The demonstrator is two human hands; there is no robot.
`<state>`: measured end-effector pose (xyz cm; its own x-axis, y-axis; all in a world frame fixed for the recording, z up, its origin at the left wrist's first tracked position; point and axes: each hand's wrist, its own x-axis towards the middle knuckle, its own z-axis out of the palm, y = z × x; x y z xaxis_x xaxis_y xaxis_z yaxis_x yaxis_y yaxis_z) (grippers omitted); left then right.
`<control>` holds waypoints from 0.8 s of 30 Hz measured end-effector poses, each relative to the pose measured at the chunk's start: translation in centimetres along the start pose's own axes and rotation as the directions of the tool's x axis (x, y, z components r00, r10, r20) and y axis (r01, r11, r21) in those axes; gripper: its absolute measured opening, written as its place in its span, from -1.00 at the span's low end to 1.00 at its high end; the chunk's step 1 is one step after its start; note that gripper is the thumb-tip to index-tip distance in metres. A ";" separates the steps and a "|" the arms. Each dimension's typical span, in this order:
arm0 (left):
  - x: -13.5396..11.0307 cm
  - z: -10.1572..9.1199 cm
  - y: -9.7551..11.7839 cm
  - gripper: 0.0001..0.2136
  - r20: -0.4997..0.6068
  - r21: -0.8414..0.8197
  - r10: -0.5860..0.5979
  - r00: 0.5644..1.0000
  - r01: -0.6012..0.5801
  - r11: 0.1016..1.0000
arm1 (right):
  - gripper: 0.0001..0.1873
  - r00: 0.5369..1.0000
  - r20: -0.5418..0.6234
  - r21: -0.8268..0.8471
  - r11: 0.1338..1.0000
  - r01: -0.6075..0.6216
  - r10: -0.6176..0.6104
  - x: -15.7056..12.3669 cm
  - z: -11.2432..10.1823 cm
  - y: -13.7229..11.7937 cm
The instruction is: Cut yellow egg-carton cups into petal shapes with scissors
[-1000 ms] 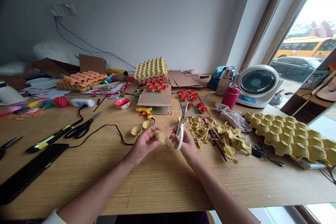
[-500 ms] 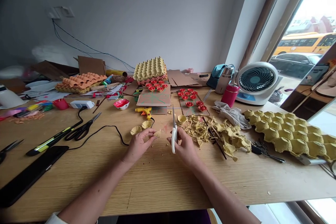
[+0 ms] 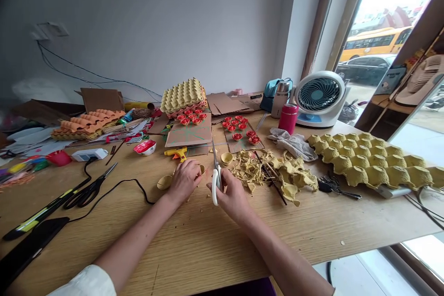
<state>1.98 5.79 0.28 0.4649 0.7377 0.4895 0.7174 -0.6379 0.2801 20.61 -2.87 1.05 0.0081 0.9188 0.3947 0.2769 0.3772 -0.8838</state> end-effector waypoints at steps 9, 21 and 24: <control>-0.4 -0.1 -0.7 -0.94 0.041 0.157 -0.037 0.998 0.030 0.987 | -0.64 0.980 0.148 0.069 0.987 -0.146 0.134 -0.1 -0.3 0.6; -0.8 -0.8 -2.2 -0.92 -0.072 0.175 -0.020 0.997 0.032 0.984 | -0.65 0.892 0.333 -0.643 0.765 -0.022 0.305 -3.9 -2.1 -3.0; -1.0 -1.5 -2.7 -0.94 -0.138 0.173 -0.043 0.990 0.067 0.983 | -0.67 0.826 0.448 -0.783 0.595 0.179 0.341 -5.4 0.6 -5.4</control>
<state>-1.17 6.50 0.25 0.3578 0.7267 0.5863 0.8258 -0.5395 0.1647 18.49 -9.81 3.49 -0.3295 0.9401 -0.0878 0.9190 0.2980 -0.2581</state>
